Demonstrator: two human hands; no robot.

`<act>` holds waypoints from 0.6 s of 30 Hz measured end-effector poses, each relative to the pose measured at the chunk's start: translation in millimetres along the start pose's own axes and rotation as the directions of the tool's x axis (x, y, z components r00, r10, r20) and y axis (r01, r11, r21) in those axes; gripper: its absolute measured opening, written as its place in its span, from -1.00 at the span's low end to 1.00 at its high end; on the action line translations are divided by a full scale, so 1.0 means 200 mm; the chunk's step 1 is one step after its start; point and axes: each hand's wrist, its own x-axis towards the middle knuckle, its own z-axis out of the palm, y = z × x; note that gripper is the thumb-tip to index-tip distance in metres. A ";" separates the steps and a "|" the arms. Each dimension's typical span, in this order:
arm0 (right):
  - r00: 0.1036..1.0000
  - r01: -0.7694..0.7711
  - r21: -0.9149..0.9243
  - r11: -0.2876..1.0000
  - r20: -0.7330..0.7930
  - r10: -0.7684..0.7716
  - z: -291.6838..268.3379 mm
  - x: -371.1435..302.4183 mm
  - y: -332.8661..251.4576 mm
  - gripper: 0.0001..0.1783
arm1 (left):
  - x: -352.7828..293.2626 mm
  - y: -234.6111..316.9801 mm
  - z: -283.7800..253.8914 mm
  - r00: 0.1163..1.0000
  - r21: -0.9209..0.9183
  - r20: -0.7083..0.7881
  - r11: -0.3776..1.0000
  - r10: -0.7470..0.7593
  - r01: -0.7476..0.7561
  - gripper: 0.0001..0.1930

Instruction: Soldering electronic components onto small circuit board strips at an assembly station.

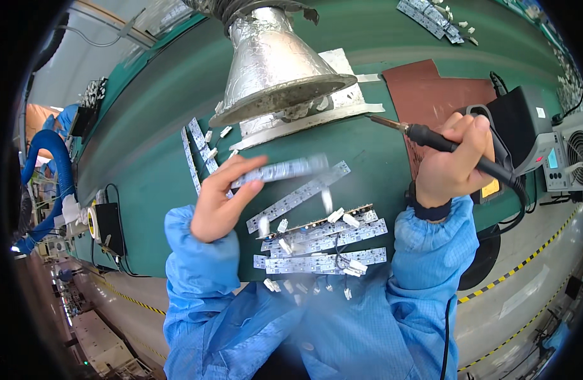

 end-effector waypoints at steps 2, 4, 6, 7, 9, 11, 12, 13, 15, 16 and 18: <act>0.998 -0.013 0.003 1.000 0.064 0.012 0.02 -0.04 -0.04 -0.53 | 0.03 -0.05 0.08 0.994 0.163 -0.097 0.986 0.049 -0.032 -0.68; 0.971 0.020 0.029 0.999 0.237 -0.026 -0.02 -0.09 -0.06 -0.52 | 0.04 -0.10 0.11 0.976 0.371 -0.132 0.922 0.173 -0.113 -0.63; 0.893 0.084 0.009 0.996 0.442 -0.079 0.01 -0.19 -0.11 -0.55 | 0.04 -0.08 0.11 0.976 0.387 -0.096 0.911 0.197 -0.145 -0.63; 0.838 0.089 0.016 0.996 0.539 -0.084 0.01 -0.23 -0.12 -0.56 | 0.04 -0.10 0.12 0.956 0.437 -0.098 0.875 0.276 -0.208 -0.62; 0.715 0.162 0.099 0.982 0.674 -0.186 0.06 -0.26 -0.14 -0.60 | 0.02 -0.10 0.14 0.961 0.445 -0.104 0.876 0.255 -0.185 -0.61; 0.660 0.186 0.090 0.978 0.726 -0.192 0.06 -0.28 -0.13 -0.63 | 0.01 -0.11 0.14 0.965 0.452 -0.112 0.877 0.235 -0.162 -0.60; 0.654 0.169 0.121 0.978 0.729 -0.203 0.07 -0.29 -0.12 -0.68 | 0.02 -0.12 0.13 0.956 0.457 -0.113 0.869 0.270 -0.192 -0.59; 0.650 0.153 0.148 0.977 0.730 -0.212 0.08 -0.30 -0.11 -0.72 | 0.02 -0.13 0.13 0.945 0.460 -0.111 0.859 0.307 -0.225 -0.58; 0.623 0.142 0.144 0.979 0.756 -0.202 0.09 -0.30 -0.11 -0.73 | 0.03 -0.13 0.12 0.950 0.447 -0.108 0.868 0.293 -0.217 -0.58; 0.615 0.133 0.140 0.981 0.765 -0.193 0.09 -0.31 -0.11 -0.73 | 0.03 -0.13 0.12 0.953 0.441 -0.099 0.871 0.287 -0.216 -0.57; 0.604 0.120 0.135 0.984 0.776 -0.180 0.09 -0.32 -0.10 -0.74 | 0.03 -0.14 0.12 0.953 0.443 -0.099 0.871 0.285 -0.215 -0.57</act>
